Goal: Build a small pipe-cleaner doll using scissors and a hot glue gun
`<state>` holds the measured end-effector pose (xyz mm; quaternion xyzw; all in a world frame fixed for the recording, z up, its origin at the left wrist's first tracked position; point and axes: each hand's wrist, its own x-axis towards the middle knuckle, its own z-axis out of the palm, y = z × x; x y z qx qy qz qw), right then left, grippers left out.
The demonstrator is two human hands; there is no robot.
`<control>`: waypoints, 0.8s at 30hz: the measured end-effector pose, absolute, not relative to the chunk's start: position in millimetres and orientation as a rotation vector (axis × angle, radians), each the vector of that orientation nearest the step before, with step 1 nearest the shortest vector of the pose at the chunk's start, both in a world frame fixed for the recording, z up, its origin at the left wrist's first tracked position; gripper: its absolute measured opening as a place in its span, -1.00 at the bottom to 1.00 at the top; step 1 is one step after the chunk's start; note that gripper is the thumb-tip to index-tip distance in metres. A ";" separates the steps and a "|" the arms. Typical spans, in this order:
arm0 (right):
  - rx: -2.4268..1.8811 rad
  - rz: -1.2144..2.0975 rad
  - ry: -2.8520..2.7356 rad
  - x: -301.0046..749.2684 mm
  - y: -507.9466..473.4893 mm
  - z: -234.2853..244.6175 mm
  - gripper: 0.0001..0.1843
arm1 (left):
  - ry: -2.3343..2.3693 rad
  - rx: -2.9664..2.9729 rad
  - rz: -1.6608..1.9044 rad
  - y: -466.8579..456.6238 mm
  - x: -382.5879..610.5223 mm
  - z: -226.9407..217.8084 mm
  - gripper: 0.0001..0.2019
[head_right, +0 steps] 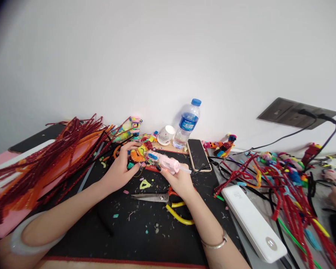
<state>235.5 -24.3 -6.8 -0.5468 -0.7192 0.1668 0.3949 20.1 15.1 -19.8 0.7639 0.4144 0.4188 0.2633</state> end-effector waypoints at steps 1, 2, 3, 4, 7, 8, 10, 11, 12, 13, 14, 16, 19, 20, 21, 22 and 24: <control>-1.389 0.423 -1.824 235.6 -24.2 -6.9 -0.75 | 1.114 2.063 1.138 15.2 20.1 -20.0 -0.44; -1.391 0.423 -1.823 235.6 -24.2 -7.1 -0.75 | 1.108 2.060 1.143 15.3 20.1 -20.3 -0.44; -1.395 0.421 -1.820 235.5 -24.0 -7.3 -0.74 | 1.104 2.059 1.145 15.3 20.2 -20.5 -0.44; -1.397 0.415 -1.816 235.4 -23.9 -7.6 -0.74 | 1.104 2.059 1.144 15.4 20.3 -20.6 -0.44; -1.393 0.410 -1.816 235.2 -23.6 -8.3 -0.73 | 1.114 2.060 1.132 15.4 20.4 -20.4 -0.44; -1.391 0.415 -1.819 235.3 -23.5 -8.6 -0.73 | 1.119 2.061 1.129 15.4 20.5 -20.3 -0.44; -1.385 0.426 -1.822 235.7 -23.6 -9.0 -0.73 | 1.123 2.064 1.127 15.3 20.4 -20.0 -0.44; -1.380 0.429 -1.823 236.0 -23.7 -9.2 -0.73 | 1.123 2.064 1.125 15.2 20.4 -19.9 -0.44; -1.374 0.428 -1.824 236.2 -23.7 -9.4 -0.73 | 1.123 2.065 1.124 15.1 20.3 -19.8 -0.44; -1.368 0.424 -1.823 236.5 -23.7 -9.5 -0.74 | 1.124 2.066 1.122 15.1 20.2 -19.8 -0.44; -1.365 0.420 -1.822 236.6 -23.7 -9.6 -0.74 | 1.125 2.069 1.119 15.1 20.1 -19.6 -0.44; -1.369 0.413 -1.817 236.5 -23.5 -9.6 -0.74 | 1.129 2.076 1.117 15.2 20.1 -19.4 -0.44; -1.379 0.414 -1.814 235.5 -23.3 -8.6 -0.74 | 1.136 2.085 1.126 15.3 20.3 -19.3 -0.44; -1.378 0.421 -1.812 235.0 -23.4 -7.9 -0.75 | 1.139 2.088 1.128 15.2 20.3 -19.4 -0.44; -1.377 0.428 -1.810 234.4 -23.6 -7.0 -0.76 | 1.144 2.092 1.129 15.1 20.3 -19.4 -0.44; -1.376 0.435 -1.808 233.9 -23.8 -6.0 -0.76 | 1.147 2.098 1.130 15.0 20.2 -19.6 -0.45; -1.375 0.436 -1.806 232.9 -24.6 -4.0 -0.78 | 1.153 2.113 1.131 14.8 19.8 -19.8 -0.45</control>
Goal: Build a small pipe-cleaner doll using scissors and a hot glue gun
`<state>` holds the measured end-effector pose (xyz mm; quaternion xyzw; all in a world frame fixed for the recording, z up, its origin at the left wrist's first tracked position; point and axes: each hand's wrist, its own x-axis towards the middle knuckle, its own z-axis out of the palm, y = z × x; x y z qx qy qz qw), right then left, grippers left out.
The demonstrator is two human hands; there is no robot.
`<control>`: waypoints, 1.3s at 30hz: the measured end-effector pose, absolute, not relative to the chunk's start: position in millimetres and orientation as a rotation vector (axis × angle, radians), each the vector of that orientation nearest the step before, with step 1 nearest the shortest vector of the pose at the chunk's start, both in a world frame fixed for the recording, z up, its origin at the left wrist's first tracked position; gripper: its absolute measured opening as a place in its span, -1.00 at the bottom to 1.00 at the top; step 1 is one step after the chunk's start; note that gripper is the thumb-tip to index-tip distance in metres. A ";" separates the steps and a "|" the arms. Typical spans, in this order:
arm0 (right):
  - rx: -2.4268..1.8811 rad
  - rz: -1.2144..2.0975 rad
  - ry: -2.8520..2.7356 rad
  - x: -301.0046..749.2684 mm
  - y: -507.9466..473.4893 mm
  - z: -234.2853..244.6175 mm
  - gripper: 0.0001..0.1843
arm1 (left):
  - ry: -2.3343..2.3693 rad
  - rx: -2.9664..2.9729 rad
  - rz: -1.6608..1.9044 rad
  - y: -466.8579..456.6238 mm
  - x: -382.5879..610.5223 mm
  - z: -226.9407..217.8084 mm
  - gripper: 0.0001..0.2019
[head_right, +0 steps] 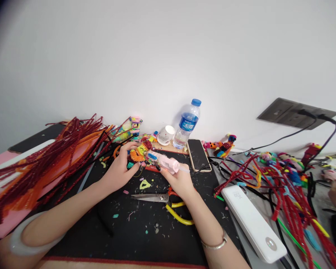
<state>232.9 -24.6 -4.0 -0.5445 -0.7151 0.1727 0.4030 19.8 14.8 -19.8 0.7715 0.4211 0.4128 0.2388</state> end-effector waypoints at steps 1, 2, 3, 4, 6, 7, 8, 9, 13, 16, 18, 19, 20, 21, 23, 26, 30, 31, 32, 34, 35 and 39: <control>-1.377 0.431 -1.808 232.6 -24.9 -3.2 -0.79 | 1.156 2.121 1.131 14.7 19.5 -19.9 -0.45; -1.381 0.423 -1.815 232.4 -25.2 -2.7 -0.80 | 1.159 2.128 1.132 14.8 19.3 -19.9 -0.45; -1.389 0.413 -1.822 232.4 -25.3 -2.5 -0.81 | 1.164 2.133 1.134 14.9 19.1 -20.0 -0.45; -1.400 0.400 -1.830 232.7 -25.3 -2.7 -0.81 | 1.172 2.133 1.140 15.3 19.0 -20.1 -0.45; -1.423 0.378 -1.837 234.0 -24.5 -3.6 -0.81 | 1.196 2.112 1.169 16.4 18.9 -20.2 -0.46; -1.437 0.363 -1.829 235.2 -23.7 -4.1 -0.81 | 1.211 2.089 1.187 17.2 18.9 -20.2 -0.46; -1.451 0.343 -1.814 236.9 -22.8 -4.4 -0.81 | 1.224 2.053 1.207 18.1 18.9 -20.2 -0.46; -1.460 0.315 -1.798 239.1 -21.8 -4.4 -0.82 | 1.235 2.008 1.224 19.0 19.0 -20.0 -0.46; -1.563 0.157 -1.828 251.5 -17.1 -1.0 -0.79 | 1.216 1.774 1.255 22.3 18.7 -18.6 -0.45; -1.733 0.040 -1.945 261.8 -13.2 1.6 -0.67 | 1.190 1.628 1.260 23.9 18.1 -17.0 -0.46; -1.803 -0.035 -2.022 267.0 -10.3 0.2 -0.61 | 1.175 1.565 1.296 24.4 17.8 -15.9 -0.46; -1.833 -0.076 -2.051 268.9 -8.8 -1.8 -0.58 | 1.165 1.543 1.319 24.5 17.7 -15.4 -0.47; -1.868 -0.122 -2.071 270.2 -7.5 -4.5 -0.56 | 1.152 1.523 1.336 24.5 17.8 -14.8 -0.47; -1.904 -0.169 -2.084 271.1 -6.4 -7.6 -0.54 | 1.138 1.502 1.344 24.3 17.9 -14.2 -0.48; -1.977 -0.243 -2.100 271.5 -5.0 -13.7 -0.50 | 1.110 1.470 1.337 23.9 18.3 -13.0 -0.48; -2.036 -0.280 -2.091 269.7 -5.9 -16.6 -0.44 | 1.093 1.475 1.334 23.4 18.9 -12.3 -0.48; -1.861 -0.286 -2.028 262.0 -11.8 -5.6 -0.58 | 1.134 1.564 1.332 22.9 18.5 -15.1 -0.46; -1.757 -0.239 -2.056 258.7 -13.7 -2.3 -0.68 | 1.136 1.588 1.319 22.7 18.3 -16.2 -0.45; -1.646 -0.155 -2.110 254.9 -15.6 0.3 -0.77 | 1.134 1.613 1.306 22.4 18.1 -17.4 -0.45; -1.460 0.046 -2.246 246.1 -18.8 2.5 -0.85 | 1.123 1.667 1.297 21.5 18.1 -19.2 -0.45; -1.409 0.125 -2.297 241.6 -20.1 2.3 -0.86 | 1.119 1.693 1.300 21.0 18.2 -19.8 -0.45; -1.375 0.297 -2.389 228.5 -22.8 -2.2 -0.91 | 1.113 1.754 1.307 20.1 19.4 -20.9 -0.45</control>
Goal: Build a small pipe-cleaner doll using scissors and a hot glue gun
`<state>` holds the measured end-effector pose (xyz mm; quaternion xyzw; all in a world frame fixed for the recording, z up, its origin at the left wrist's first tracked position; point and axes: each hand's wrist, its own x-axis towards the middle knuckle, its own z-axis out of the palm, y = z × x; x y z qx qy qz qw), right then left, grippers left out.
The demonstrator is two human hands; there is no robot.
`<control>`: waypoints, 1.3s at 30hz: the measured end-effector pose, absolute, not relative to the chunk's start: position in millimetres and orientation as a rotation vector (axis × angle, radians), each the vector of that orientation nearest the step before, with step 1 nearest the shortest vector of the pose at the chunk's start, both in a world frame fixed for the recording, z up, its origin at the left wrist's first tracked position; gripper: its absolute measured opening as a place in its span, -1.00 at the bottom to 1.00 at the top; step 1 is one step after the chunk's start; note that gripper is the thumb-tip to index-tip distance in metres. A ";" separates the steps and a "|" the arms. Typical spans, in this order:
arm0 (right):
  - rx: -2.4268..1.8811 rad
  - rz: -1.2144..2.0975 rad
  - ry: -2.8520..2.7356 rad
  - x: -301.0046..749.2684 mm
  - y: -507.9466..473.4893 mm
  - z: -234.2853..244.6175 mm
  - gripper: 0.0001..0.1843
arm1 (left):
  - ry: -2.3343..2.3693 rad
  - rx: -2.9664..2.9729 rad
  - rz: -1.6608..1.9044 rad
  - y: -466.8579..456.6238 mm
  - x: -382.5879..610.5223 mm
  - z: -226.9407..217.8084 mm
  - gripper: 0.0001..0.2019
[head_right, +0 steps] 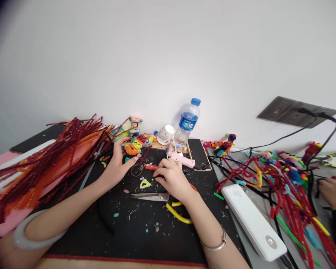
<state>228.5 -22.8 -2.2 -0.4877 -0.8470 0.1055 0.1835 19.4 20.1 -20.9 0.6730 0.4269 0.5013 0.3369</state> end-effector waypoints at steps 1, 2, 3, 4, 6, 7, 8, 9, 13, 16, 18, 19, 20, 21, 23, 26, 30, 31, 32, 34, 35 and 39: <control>-1.384 0.314 -2.394 227.0 -23.0 -3.0 -0.92 | 1.114 1.760 1.308 20.1 19.6 -21.1 -0.45; -1.390 0.324 -2.397 226.1 -23.1 -3.4 -0.92 | 1.114 1.764 1.308 20.3 19.7 -21.3 -0.45; -1.394 0.334 -2.404 225.6 -23.1 -3.7 -0.92 | 1.116 1.764 1.308 20.6 19.7 -21.6 -0.45; -1.398 0.340 -2.410 225.4 -22.9 -3.8 -0.92 | 1.116 1.763 1.308 20.8 19.7 -22.0 -0.44; -1.405 0.341 -2.423 225.4 -22.6 -4.1 -0.92 | 1.114 1.761 1.304 21.4 19.6 -23.0 -0.44; -1.409 0.338 -2.427 225.3 -22.5 -4.3 -0.92 | 1.113 1.764 1.303 21.6 19.6 -23.5 -0.44; -1.410 0.333 -2.428 225.1 -22.4 -4.7 -0.92 | 1.113 1.770 1.303 21.7 19.7 -23.9 -0.44; -1.410 0.327 -2.428 224.8 -22.4 -5.2 -0.92 | 1.115 1.779 1.301 21.6 19.8 -24.1 -0.44; -1.386 0.300 -2.398 224.2 -22.2 -9.0 -0.93 | 1.118 1.808 1.289 20.8 20.2 -23.3 -0.45; -1.318 0.248 -2.344 225.7 -21.2 -11.2 -0.92 | 1.095 1.810 1.285 20.3 20.4 -22.8 -0.45; -1.265 0.169 -2.247 227.0 -20.7 -10.6 -0.91 | 1.077 1.817 1.275 20.2 20.5 -23.1 -0.46; -1.244 0.121 -2.171 227.3 -20.8 -9.5 -0.89 | 1.069 1.824 1.264 20.1 20.6 -23.4 -0.47; -1.224 0.070 -2.085 227.3 -21.1 -8.0 -0.88 | 1.058 1.833 1.249 20.0 20.8 -23.6 -0.47; -1.208 0.022 -2.003 226.8 -21.6 -6.4 -0.87 | 1.047 1.842 1.229 19.6 21.1 -23.6 -0.48; -1.176 -0.057 -1.881 224.6 -23.4 -3.6 -0.86 | 1.023 1.868 1.179 18.2 22.0 -23.1 -0.49; -1.143 -0.137 -1.806 219.6 -26.3 -3.2 -0.87 | 0.991 1.943 1.093 13.9 23.9 -20.7 -0.49; -1.141 -0.218 -1.788 214.8 -28.3 -8.4 -0.88 | 0.952 2.024 0.953 6.3 26.0 -16.8 -0.49; -1.142 -0.234 -1.796 214.1 -28.4 -9.6 -0.88 | 0.940 2.028 0.928 4.8 26.3 -16.1 -0.49; -1.142 -0.248 -1.805 213.7 -28.4 -10.6 -0.88 | 0.926 2.030 0.911 3.5 26.5 -15.6 -0.48; -1.144 -0.269 -1.824 213.2 -28.2 -11.6 -0.88 | 0.898 2.029 0.890 1.8 26.8 -14.9 -0.49; -1.146 -0.279 -1.832 213.2 -28.1 -11.8 -0.88 | 0.888 2.026 0.884 1.4 26.9 -14.8 -0.49; -1.160 -0.302 -1.849 213.7 -27.9 -12.4 -0.88 | 0.873 2.013 0.884 1.3 27.6 -14.5 -0.50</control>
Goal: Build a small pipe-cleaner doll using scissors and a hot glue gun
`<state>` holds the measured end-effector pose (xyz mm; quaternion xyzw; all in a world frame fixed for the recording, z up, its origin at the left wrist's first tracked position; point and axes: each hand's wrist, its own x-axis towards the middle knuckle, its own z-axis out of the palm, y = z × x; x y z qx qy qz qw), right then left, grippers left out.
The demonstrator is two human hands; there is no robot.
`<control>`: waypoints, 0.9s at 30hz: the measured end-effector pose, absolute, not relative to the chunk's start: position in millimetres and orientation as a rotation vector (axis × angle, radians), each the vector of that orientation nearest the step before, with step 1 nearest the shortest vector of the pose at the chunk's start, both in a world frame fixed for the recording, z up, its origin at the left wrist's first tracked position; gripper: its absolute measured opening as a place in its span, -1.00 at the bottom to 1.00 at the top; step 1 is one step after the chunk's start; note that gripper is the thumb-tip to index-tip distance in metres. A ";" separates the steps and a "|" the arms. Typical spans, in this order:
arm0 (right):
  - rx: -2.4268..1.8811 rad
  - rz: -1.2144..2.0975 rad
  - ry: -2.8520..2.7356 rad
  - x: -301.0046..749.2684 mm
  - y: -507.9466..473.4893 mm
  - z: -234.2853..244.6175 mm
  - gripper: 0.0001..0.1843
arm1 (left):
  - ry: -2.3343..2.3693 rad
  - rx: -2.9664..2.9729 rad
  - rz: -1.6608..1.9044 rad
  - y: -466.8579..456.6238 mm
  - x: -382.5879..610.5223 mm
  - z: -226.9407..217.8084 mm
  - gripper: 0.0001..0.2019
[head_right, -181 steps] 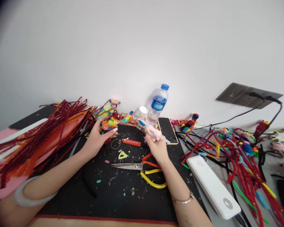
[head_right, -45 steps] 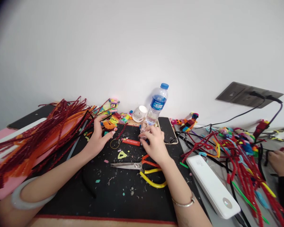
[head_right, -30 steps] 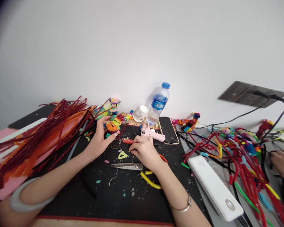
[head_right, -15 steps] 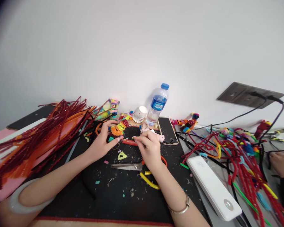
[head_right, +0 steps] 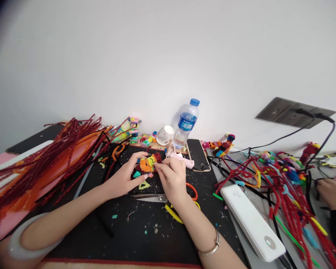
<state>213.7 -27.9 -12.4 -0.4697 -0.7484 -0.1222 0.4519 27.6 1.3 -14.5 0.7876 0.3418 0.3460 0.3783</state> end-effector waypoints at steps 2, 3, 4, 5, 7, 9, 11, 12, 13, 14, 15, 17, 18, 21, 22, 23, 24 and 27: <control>-1.157 -0.307 -1.859 214.1 -28.1 -12.7 -0.88 | 0.870 2.019 0.886 1.6 27.9 -14.6 -0.50; -1.154 -0.310 -1.865 214.2 -28.2 -12.9 -0.88 | 0.868 2.023 0.884 1.7 28.0 -14.6 -0.50; -1.150 -0.312 -1.871 214.2 -28.3 -13.0 -0.88 | 0.867 2.025 0.883 1.7 28.0 -14.6 -0.50; -1.148 -0.313 -1.875 214.2 -28.3 -13.1 -0.88 | 0.866 2.027 0.882 1.7 28.0 -14.7 -0.50; -1.149 -0.310 -1.883 214.2 -28.1 -13.2 -0.88 | 0.862 2.028 0.880 1.4 28.0 -14.8 -0.50; -1.159 -0.306 -1.891 214.4 -27.7 -13.6 -0.88 | 0.857 2.025 0.881 1.2 28.0 -15.1 -0.50; -1.175 -0.298 -1.901 214.7 -27.4 -14.2 -0.87 | 0.853 2.019 0.883 1.1 28.0 -15.2 -0.50; -1.182 -0.295 -1.906 214.9 -27.3 -14.4 -0.87 | 0.853 2.017 0.882 1.2 27.9 -15.2 -0.51; -1.190 -0.292 -1.911 215.1 -27.3 -14.7 -0.86 | 0.852 2.018 0.880 1.2 27.8 -15.2 -0.51; -1.195 -0.288 -1.916 215.1 -27.3 -14.8 -0.86 | 0.851 2.020 0.877 1.3 27.7 -15.1 -0.50; -1.199 -0.287 -1.918 215.1 -27.4 -14.8 -0.86 | 0.850 2.023 0.871 1.4 27.6 -15.0 -0.50; -1.202 -0.289 -1.921 214.7 -27.5 -14.5 -0.85 | 0.846 2.028 0.868 1.4 27.4 -14.8 -0.50; -1.201 -0.291 -1.920 214.5 -27.5 -14.2 -0.85 | 0.846 2.027 0.872 1.4 27.4 -14.7 -0.50; -1.196 -0.285 -1.913 214.1 -26.9 -13.7 -0.84 | 0.848 2.014 0.884 1.2 27.9 -14.7 -0.50; -1.197 -0.279 -1.912 214.2 -26.7 -13.8 -0.85 | 0.851 2.005 0.888 1.2 28.1 -14.7 -0.50; -1.199 -0.273 -1.909 214.6 -26.4 -13.9 -0.84 | 0.856 1.993 0.891 1.3 28.3 -14.7 -0.50; -1.203 -0.268 -1.906 215.1 -26.2 -14.1 -0.84 | 0.859 1.977 0.896 1.4 28.5 -14.7 -0.51; -1.213 -0.262 -1.885 216.7 -26.2 -14.9 -0.82 | 0.856 1.930 0.895 1.8 28.5 -14.8 -0.51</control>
